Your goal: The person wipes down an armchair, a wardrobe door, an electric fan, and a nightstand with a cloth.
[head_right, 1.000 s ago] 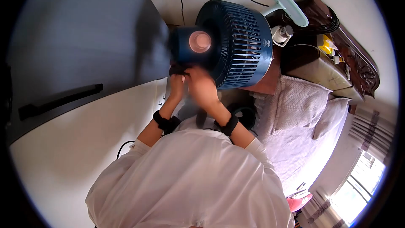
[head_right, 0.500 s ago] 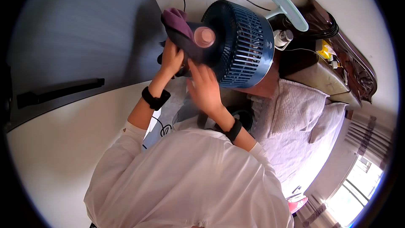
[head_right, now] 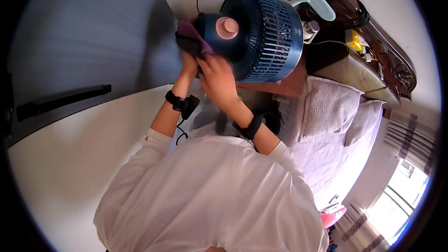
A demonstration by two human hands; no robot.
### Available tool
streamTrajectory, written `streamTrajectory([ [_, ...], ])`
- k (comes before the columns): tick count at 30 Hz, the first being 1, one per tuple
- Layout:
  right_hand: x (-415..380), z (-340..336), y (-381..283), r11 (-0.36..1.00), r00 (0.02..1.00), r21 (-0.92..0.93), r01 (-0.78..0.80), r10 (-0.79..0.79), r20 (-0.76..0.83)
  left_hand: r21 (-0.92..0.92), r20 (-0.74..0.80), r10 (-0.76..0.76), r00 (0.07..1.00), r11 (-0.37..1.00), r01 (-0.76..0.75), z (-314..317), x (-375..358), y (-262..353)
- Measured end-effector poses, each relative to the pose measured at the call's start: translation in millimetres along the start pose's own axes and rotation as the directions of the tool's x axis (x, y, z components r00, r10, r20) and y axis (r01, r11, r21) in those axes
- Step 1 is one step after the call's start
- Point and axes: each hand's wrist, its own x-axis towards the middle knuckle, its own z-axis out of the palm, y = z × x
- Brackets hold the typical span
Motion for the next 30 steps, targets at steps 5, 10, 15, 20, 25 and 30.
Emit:
streamTrajectory([
  [5,-12.3,27.1,16.9,0.998,0.998,0.039,-0.050,0.048,0.036,-0.244,0.320,-0.444,0.837,0.815,0.526,-20.6,-44.6,8.2],
  [10,-35.7,32.9,21.2,0.958,0.931,0.047,-0.281,0.260,0.256,0.346,0.707,-0.149,0.691,0.925,-0.155,-40.1,-48.0,53.3],
  [15,-54.0,1.2,-5.7,0.954,0.905,0.063,-0.295,0.257,0.338,0.043,0.557,-0.076,0.827,0.997,0.062,-65.4,-72.0,59.5],
  [20,-88.2,-18.4,19.3,0.960,0.939,0.150,-0.238,0.188,0.288,0.037,0.641,-0.250,0.726,0.955,0.296,-77.1,-69.2,98.7],
  [25,-109.2,-65.2,41.7,0.899,0.911,0.379,-0.222,0.053,0.408,0.031,0.597,-0.034,0.801,0.999,0.020,-100.9,-79.0,155.5],
  [30,-147.4,-96.3,67.0,0.874,0.958,0.463,-0.149,0.012,0.287,-0.060,0.454,-0.023,0.891,0.997,0.057,-94.2,-119.3,186.3],
])
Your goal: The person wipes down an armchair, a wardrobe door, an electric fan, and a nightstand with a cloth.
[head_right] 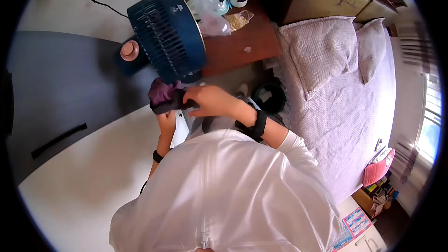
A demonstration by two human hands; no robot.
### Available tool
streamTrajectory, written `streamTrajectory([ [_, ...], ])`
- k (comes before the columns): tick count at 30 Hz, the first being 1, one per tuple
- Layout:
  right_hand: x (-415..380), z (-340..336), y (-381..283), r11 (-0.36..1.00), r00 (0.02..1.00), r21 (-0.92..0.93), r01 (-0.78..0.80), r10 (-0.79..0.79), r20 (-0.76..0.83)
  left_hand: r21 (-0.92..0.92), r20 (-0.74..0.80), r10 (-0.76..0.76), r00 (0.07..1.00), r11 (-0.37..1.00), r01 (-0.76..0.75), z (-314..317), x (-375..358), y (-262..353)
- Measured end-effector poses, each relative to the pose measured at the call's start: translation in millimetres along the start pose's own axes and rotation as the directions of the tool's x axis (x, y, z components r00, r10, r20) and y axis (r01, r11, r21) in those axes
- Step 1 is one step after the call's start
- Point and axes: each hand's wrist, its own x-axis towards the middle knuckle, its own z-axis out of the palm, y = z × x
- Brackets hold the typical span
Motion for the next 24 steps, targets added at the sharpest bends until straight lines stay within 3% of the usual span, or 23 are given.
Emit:
streamTrajectory([
  [2,-17.2,-17.3,7.1,1.000,0.995,0.001,0.021,-0.021,-0.097,-0.020,-0.043,-0.033,0.999,0.999,0.032,15.9,-14.1,17.3],
  [4,-33.9,-31.6,19.0,0.989,0.983,-0.115,0.088,-0.105,-0.148,-0.008,-0.055,-0.032,0.998,0.999,0.032,32.2,-25.7,36.2],
  [8,-66.3,-56.0,32.2,0.946,0.922,-0.221,0.235,-0.290,-0.259,0.288,0.058,0.260,0.964,0.920,-0.265,58.1,-34.6,62.2],
  [10,-80.6,-64.4,39.9,0.923,0.884,-0.258,0.286,-0.358,-0.301,0.297,0.024,0.285,0.958,0.913,-0.279,70.6,-30.3,65.9],
  [12,-95.2,-74.4,48.9,0.847,0.774,-0.399,0.350,-0.502,-0.387,0.297,-0.050,0.296,0.954,0.916,-0.268,87.6,-27.0,75.6],
  [15,-119.3,-93.2,60.9,0.724,0.595,-0.543,0.426,-0.676,-0.435,0.332,-0.034,0.354,0.935,0.886,-0.323,98.3,-17.9,84.6],
  [18,-138.8,-101.0,66.2,0.787,0.560,-0.500,0.362,-0.612,-0.558,0.078,-0.150,0.272,0.950,0.962,-0.263,118.4,-9.0,95.6],
  [20,-147.4,-98.4,71.1,0.866,0.548,-0.432,0.251,-0.495,-0.674,0.078,-0.036,0.222,0.974,0.973,-0.219,124.3,-3.7,92.2],
  [23,-158.4,-99.4,81.6,0.990,0.609,-0.135,0.046,-0.135,-0.782,0.137,0.054,0.126,0.991,0.982,-0.132,136.3,4.6,83.8],
  [24,-155.2,-100.5,89.0,0.998,0.624,0.041,0.048,0.002,-0.781,0.163,0.069,0.092,0.993,0.981,-0.102,143.0,8.5,79.9],
])
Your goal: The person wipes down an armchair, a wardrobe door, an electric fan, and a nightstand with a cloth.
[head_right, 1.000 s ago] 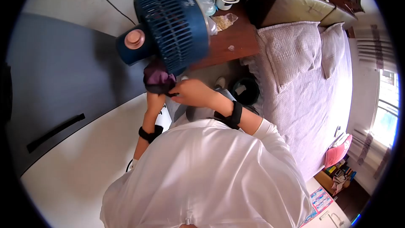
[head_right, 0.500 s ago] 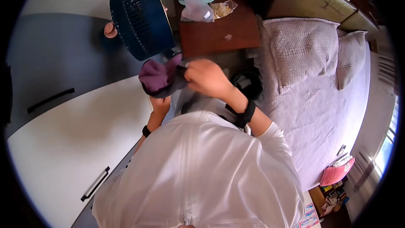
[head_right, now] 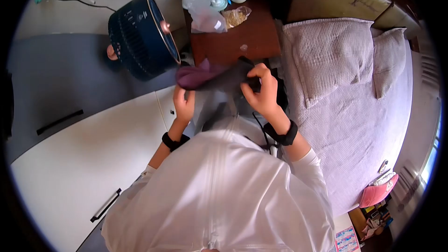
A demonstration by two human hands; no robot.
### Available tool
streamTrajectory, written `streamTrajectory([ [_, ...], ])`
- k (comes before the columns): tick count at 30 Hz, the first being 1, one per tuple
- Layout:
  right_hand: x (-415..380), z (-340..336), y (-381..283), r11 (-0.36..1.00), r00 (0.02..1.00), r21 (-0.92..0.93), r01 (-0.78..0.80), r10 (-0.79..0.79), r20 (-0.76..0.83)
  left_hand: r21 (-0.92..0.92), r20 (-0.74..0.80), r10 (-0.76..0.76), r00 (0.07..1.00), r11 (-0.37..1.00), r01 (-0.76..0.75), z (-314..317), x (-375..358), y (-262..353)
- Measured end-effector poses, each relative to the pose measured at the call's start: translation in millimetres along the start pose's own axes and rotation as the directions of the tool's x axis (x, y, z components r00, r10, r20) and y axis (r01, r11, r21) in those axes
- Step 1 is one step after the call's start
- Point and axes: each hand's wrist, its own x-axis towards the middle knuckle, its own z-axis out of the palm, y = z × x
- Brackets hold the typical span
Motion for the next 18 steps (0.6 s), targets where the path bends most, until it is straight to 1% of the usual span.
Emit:
streamTrajectory([
  [2,14.7,-0.4,14.9,0.981,0.979,0.001,-0.194,0.193,0.061,-0.016,0.075,-0.156,0.985,0.987,0.157,14.6,0.9,-12.7],
  [3,21.7,-0.8,23.1,0.956,0.952,-0.003,-0.293,0.292,0.090,-0.018,0.119,-0.233,0.965,0.971,0.237,20.1,6.2,-13.1],
  [4,27.1,-3.3,33.5,0.892,0.881,0.002,-0.452,0.446,0.157,-0.136,0.232,-0.443,0.866,0.867,0.479,24.7,14.7,-10.7],
  [7,35.4,-2.5,80.1,0.860,0.834,-0.201,-0.468,0.506,0.221,-0.105,0.251,-0.273,0.929,0.946,0.306,46.6,28.4,-37.4],
  [8,32.1,1.3,109.5,0.857,0.828,-0.203,-0.474,0.512,0.228,-0.190,0.191,-0.230,0.954,0.945,0.266,60.0,29.3,-55.9],
  [11,33.6,4.7,167.3,0.833,0.796,-0.316,-0.455,0.539,0.274,-0.157,0.364,-0.292,0.884,0.917,0.368,64.3,43.3,-91.3],
  [12,33.5,5.6,186.1,0.821,0.786,-0.339,-0.460,0.554,0.276,-0.137,0.369,-0.296,0.881,0.920,0.367,68.5,42.3,-112.8],
  [13,33.0,5.6,206.4,0.808,0.777,-0.367,-0.461,0.567,0.273,-0.142,0.362,-0.325,0.874,0.907,0.396,72.3,45.9,-129.3],
  [15,34.2,9.5,245.3,0.784,0.764,-0.416,-0.460,0.589,0.264,-0.049,0.313,-0.387,0.867,0.905,0.422,80.1,52.4,-164.2],
  [17,33.9,22.0,274.1,0.678,0.727,-0.491,-0.547,0.675,0.122,-0.073,0.211,-0.490,0.846,0.855,0.514,95.9,53.2,-205.6],
  [18,35.0,26.8,282.1,0.618,0.705,-0.523,-0.587,0.708,0.045,0.000,0.180,-0.503,0.845,0.859,0.511,101.6,58.8,-218.8],
])
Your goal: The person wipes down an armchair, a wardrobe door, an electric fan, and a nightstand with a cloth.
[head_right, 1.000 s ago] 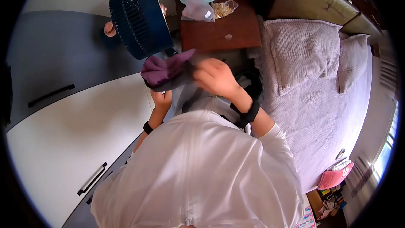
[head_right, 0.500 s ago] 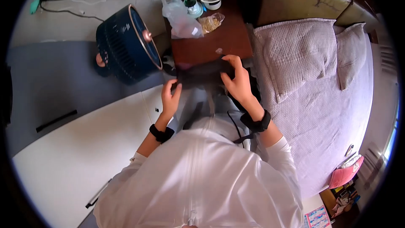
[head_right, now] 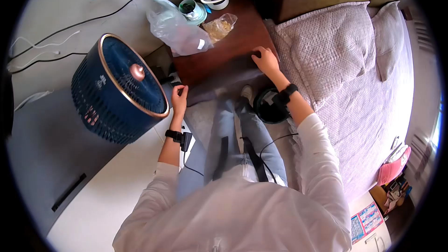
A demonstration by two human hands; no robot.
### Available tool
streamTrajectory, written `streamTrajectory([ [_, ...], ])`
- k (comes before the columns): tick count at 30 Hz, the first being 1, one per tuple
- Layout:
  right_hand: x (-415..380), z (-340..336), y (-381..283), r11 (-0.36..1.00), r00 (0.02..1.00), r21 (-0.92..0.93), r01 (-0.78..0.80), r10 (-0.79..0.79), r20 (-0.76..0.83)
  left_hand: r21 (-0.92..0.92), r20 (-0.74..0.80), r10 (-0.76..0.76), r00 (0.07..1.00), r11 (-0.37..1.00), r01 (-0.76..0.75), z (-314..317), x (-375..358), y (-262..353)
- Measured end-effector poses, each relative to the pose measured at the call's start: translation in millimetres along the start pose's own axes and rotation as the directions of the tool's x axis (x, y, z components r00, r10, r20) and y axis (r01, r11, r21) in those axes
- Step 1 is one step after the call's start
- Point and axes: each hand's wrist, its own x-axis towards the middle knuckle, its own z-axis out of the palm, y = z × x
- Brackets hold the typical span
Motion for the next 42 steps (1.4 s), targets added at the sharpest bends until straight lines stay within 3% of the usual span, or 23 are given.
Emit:
streamTrajectory([
  [3,0.8,35.2,-1.0,0.946,0.947,-0.286,0.151,-0.222,-0.234,0.036,-0.221,0.029,0.975,0.999,-0.022,30.8,20.7,-16.8],
  [4,1.1,44.6,-3.7,0.918,0.936,-0.347,0.191,-0.277,-0.217,0.211,-0.198,0.074,0.977,0.977,-0.032,39.6,22.5,-16.7],
  [5,2.8,52.8,-6.8,0.916,0.946,-0.346,0.204,-0.275,-0.171,0.307,-0.134,0.153,0.979,0.946,-0.106,47.7,19.2,-16.4],
  [7,15.4,64.5,-16.2,0.974,0.971,-0.093,0.205,-0.214,-0.105,0.474,0.005,0.292,0.956,0.842,-0.259,60.9,8.6,3.3],
  [10,44.2,64.0,-42.4,0.994,0.990,0.012,0.107,-0.106,-0.092,0.579,0.298,0.250,0.921,0.720,-0.382,83.0,-15.4,-1.7],
  [13,82.0,62.7,-55.8,0.998,0.998,0.007,0.061,-0.060,-0.016,0.633,0.325,0.195,0.925,0.682,-0.366,87.3,-23.3,-11.2],
  [14,91.9,62.6,-59.4,1.000,1.000,-0.013,0.000,0.000,0.027,0.621,0.297,0.203,0.933,0.701,-0.350,88.4,-22.1,-14.1],
  [18,116.1,78.9,-49.6,0.980,0.994,-0.188,0.065,-0.080,-0.069,0.600,0.341,0.219,0.914,0.698,-0.391,80.6,-14.7,-19.4],
  [21,124.6,73.2,-48.5,0.981,0.982,-0.143,0.131,-0.148,-0.120,0.594,0.413,0.205,0.887,0.678,-0.433,72.6,-6.0,-22.9],
  [30,127.9,17.8,-62.7,0.904,0.880,0.071,0.422,-0.389,-0.273,0.598,0.390,0.147,0.909,0.710,-0.371,79.1,-8.0,-19.2],
  [33,133.5,-1.0,-65.6,0.914,0.919,0.188,0.360,-0.312,-0.243,0.628,0.392,0.155,0.907,0.676,-0.387,81.7,-9.8,-24.5],
  [40,164.8,-37.3,-79.7,0.915,0.890,0.101,0.392,-0.349,-0.294,0.664,0.407,0.163,0.899,0.623,-0.414,82.9,-9.9,-27.6],
  [42,172.5,-43.0,-79.3,0.939,0.892,0.095,0.330,-0.277,-0.357,0.660,0.411,0.158,0.898,0.628,-0.413,81.8,-10.2,-28.6],
])
